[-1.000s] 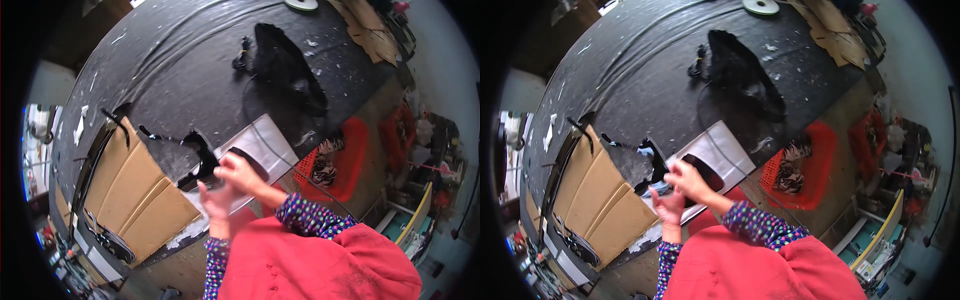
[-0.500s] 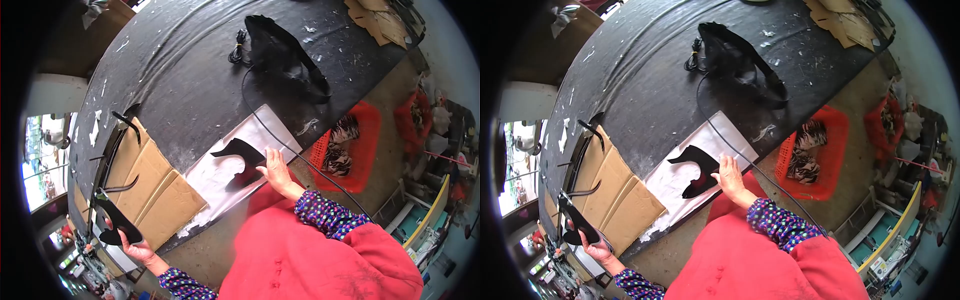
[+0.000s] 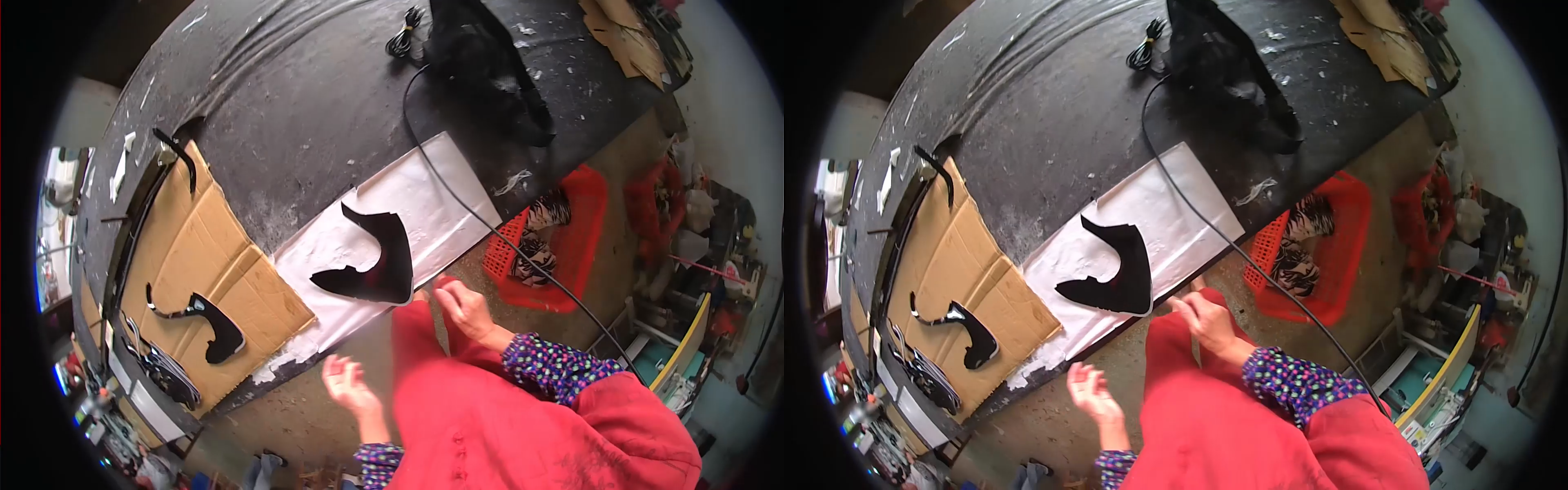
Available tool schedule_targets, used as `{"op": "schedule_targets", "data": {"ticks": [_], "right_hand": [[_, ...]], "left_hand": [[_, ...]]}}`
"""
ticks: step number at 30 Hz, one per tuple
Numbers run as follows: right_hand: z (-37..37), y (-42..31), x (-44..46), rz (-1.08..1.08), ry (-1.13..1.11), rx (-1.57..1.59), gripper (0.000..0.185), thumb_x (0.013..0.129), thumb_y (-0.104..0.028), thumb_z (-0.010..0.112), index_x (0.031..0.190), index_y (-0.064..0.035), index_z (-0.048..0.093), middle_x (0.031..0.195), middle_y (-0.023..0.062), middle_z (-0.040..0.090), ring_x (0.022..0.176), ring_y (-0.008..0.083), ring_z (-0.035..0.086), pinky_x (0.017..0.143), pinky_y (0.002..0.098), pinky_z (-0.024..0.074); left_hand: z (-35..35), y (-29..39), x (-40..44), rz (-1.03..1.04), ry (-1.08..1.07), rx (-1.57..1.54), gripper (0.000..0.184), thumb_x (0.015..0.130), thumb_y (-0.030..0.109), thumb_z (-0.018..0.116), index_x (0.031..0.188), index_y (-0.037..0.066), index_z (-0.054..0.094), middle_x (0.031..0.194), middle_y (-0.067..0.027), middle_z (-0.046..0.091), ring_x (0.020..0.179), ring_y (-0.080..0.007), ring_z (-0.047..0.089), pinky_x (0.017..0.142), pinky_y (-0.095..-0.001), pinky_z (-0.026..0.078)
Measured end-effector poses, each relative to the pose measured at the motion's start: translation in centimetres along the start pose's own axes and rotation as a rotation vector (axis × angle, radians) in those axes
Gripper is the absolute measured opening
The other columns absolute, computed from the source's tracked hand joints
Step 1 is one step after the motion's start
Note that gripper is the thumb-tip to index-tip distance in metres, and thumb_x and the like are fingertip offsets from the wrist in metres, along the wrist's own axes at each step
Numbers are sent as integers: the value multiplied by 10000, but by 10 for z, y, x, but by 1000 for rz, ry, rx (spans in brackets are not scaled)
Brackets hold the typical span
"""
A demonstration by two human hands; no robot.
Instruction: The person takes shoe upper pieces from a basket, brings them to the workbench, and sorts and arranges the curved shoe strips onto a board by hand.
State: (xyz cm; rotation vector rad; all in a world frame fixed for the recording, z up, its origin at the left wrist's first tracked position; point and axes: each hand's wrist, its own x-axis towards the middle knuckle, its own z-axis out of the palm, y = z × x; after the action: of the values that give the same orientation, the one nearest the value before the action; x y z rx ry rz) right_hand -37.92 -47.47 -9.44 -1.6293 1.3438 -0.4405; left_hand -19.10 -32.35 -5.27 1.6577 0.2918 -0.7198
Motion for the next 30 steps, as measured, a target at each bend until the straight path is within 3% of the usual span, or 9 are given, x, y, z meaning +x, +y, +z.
{"op": "schedule_targets", "data": {"ticks": [4,6,8,11,16,18,22,27,30], "right_hand": [[-3,169,-60,451,-252,-286,295,842,-260,566,970,6,549,887,237,609,859,405,586,717,453,471],[-27,240,-89,358,-545,-514,357,818,-283,577,995,24,537,952,266,591,918,408,566,774,455,463],[-34,342,-115,613,-775,-677,400,787,-187,553,1137,-1,502,1049,247,581,980,382,564,809,460,476],[-47,421,-133,315,-742,-945,381,772,-153,551,1117,1,500,1075,233,571,979,380,568,789,462,483],[-78,452,-137,460,-611,-967,317,751,-136,544,1045,-36,478,1026,198,521,941,382,527,771,468,450],[-80,483,-144,267,-417,-981,308,754,-124,529,1042,-33,468,995,159,509,928,323,525,725,443,450],[-75,513,-147,239,-550,-942,566,689,-146,654,1170,21,406,1121,193,481,1010,348,506,819,449,441],[-29,555,-143,212,-488,-1263,247,704,-82,599,924,3,524,770,126,610,706,291,634,599,372,519],[-38,549,-138,110,-532,-1189,208,727,-68,583,914,6,530,749,134,637,700,281,651,564,357,532]], "left_hand": [[-22,-111,-39,-279,-275,228,303,806,-14,543,1108,10,531,987,-78,594,764,-140,592,652,-234,480],[-46,-162,-38,-478,-342,315,323,821,3,537,1144,10,519,1031,-84,594,838,-152,590,725,-236,470],[-71,-220,-35,-406,-381,429,342,824,47,559,1160,8,511,1064,-96,585,910,-174,572,787,-254,450],[-74,-280,-38,-279,-400,706,406,822,150,603,1185,4,496,1135,-124,557,1038,-211,522,898,-289,394],[-53,-371,-65,131,-353,1196,570,793,337,640,1234,36,440,1180,-191,495,1118,-336,464,965,-380,356],[-48,-397,-70,38,-375,1384,614,764,386,649,1241,65,434,1246,-192,437,1148,-359,430,955,-409,364],[-42,-420,-99,89,-263,1641,631,711,439,668,1227,134,468,1250,-132,454,1115,-338,462,910,-471,374],[-56,-432,-105,46,-241,1680,624,682,415,689,1209,155,480,1220,-114,470,1093,-327,468,880,-466,375],[-59,-435,-109,49,-243,1673,622,674,397,696,1208,161,481,1226,-116,467,1096,-333,466,885,-466,372]]}}
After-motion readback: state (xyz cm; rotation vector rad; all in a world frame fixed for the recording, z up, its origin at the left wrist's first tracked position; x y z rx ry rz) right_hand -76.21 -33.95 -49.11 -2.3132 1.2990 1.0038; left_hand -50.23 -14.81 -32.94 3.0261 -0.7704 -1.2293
